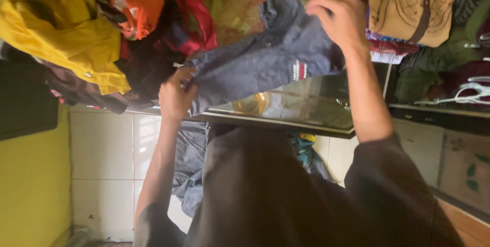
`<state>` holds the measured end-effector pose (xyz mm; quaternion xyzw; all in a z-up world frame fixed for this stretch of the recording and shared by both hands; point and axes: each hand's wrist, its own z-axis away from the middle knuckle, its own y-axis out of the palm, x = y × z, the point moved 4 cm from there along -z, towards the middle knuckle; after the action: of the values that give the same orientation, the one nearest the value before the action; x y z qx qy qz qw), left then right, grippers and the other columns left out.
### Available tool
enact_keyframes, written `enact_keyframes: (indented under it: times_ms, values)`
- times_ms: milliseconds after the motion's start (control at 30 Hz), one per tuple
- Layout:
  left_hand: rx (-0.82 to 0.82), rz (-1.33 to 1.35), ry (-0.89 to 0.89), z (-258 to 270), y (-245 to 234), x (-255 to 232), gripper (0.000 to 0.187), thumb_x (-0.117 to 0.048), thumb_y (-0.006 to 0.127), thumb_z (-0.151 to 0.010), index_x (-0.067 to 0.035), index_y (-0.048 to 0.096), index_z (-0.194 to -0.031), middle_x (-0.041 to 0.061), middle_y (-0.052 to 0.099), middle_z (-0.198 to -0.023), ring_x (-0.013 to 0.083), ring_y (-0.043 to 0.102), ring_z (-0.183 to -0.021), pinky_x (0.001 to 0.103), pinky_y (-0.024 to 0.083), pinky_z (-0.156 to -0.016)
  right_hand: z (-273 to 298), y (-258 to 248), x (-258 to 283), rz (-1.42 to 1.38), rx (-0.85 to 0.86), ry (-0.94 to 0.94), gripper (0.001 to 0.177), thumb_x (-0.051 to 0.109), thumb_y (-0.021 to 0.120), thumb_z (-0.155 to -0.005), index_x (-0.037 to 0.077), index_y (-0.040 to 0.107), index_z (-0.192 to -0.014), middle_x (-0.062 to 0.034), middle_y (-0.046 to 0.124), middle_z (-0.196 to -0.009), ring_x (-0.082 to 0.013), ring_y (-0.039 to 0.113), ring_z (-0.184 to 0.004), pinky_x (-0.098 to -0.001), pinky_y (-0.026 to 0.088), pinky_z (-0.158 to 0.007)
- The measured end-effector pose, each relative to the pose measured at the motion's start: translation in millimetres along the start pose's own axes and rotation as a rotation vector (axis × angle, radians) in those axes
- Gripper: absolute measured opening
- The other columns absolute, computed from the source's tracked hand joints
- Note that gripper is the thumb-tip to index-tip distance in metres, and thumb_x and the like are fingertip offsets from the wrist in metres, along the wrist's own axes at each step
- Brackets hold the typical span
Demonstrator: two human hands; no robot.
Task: The person picks up a small blue denim-style shirt, buttons the front, and folds it. The person then picks up an orange t-shirt, lays it flat, and folds it, placing both items onto a stack on a glass shelf.
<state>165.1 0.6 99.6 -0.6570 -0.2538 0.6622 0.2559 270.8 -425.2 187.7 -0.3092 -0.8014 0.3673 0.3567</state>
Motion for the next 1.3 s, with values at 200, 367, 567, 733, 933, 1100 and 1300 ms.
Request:
enact_keyframes:
  times_ms: [200,367,567,733,933,1100,1300]
  values:
    - [-0.291,-0.077,0.062,-24,9,-10,0.037,-0.019,0.078,-0.090,-0.011,0.064,-0.123,0.013,0.072,-0.106,0.0386,0.067,-0.101,0.049,0.053,-0.079,-46,95,-29,0.078,0.064,-0.071,0.009,0.021,0.083,-0.092,0.013,0.078,-0.092,-0.0038,0.062,-0.105,-0.0277,0.061,-0.102,-0.0416,0.049,-0.086]
    - [-0.229,-0.114,0.135,-13,22,12,0.040,-0.007,0.072,-0.084,-0.015,0.068,-0.123,0.014,0.069,-0.113,0.0385,0.065,-0.107,0.047,0.054,-0.089,-43,119,-34,0.122,0.011,-0.037,0.008,0.018,0.083,-0.094,0.012,0.077,-0.094,-0.0055,0.060,-0.109,-0.0291,0.061,-0.102,-0.0431,0.048,-0.088]
    - [-0.328,-0.058,-0.013,-15,21,14,0.035,-0.005,0.068,-0.097,-0.021,0.070,-0.129,0.008,0.066,-0.128,0.0319,0.063,-0.118,0.044,0.053,-0.097,-65,130,-45,0.059,-0.038,-0.029,0.007,0.011,0.079,-0.095,0.009,0.076,-0.101,-0.0074,0.060,-0.116,-0.0288,0.060,-0.109,-0.0434,0.048,-0.093]
    - [-0.575,-0.312,0.215,-7,29,-31,0.044,-0.012,0.075,-0.085,-0.017,0.066,-0.128,0.020,0.051,-0.142,0.0431,0.046,-0.128,0.054,0.041,-0.106,-74,161,-49,0.231,0.116,-0.008,0.015,0.018,0.082,-0.089,0.012,0.078,-0.102,-0.0112,0.058,-0.117,-0.0329,0.056,-0.110,-0.0486,0.046,-0.091]
    - [-0.133,-0.189,0.429,-19,82,-47,0.050,-0.019,0.076,-0.093,-0.019,0.061,-0.141,0.017,0.039,-0.163,0.0349,0.036,-0.153,0.051,0.031,-0.124,-27,147,1,-0.028,-0.059,0.218,0.021,0.021,0.071,-0.106,0.017,0.074,-0.127,-0.0085,0.055,-0.147,-0.0301,0.051,-0.141,-0.0472,0.039,-0.120]
    - [-0.002,-0.296,0.364,-32,98,-35,0.068,-0.041,0.065,-0.100,-0.012,0.044,-0.157,0.023,0.028,-0.167,0.0395,0.026,-0.155,0.053,0.022,-0.125,11,150,10,0.036,0.136,0.159,0.048,0.026,0.065,-0.106,0.014,0.056,-0.152,-0.0126,0.036,-0.166,-0.0360,0.031,-0.154,-0.0537,0.026,-0.124]
    - [0.031,-0.279,0.352,-24,98,-24,0.065,-0.039,0.061,-0.101,-0.013,0.044,-0.159,0.021,0.027,-0.168,0.0387,0.027,-0.155,0.053,0.022,-0.125,19,154,2,0.007,0.180,0.188,0.057,0.024,0.064,-0.106,0.011,0.045,-0.158,-0.0150,0.033,-0.168,-0.0376,0.029,-0.155,-0.0528,0.024,-0.125]
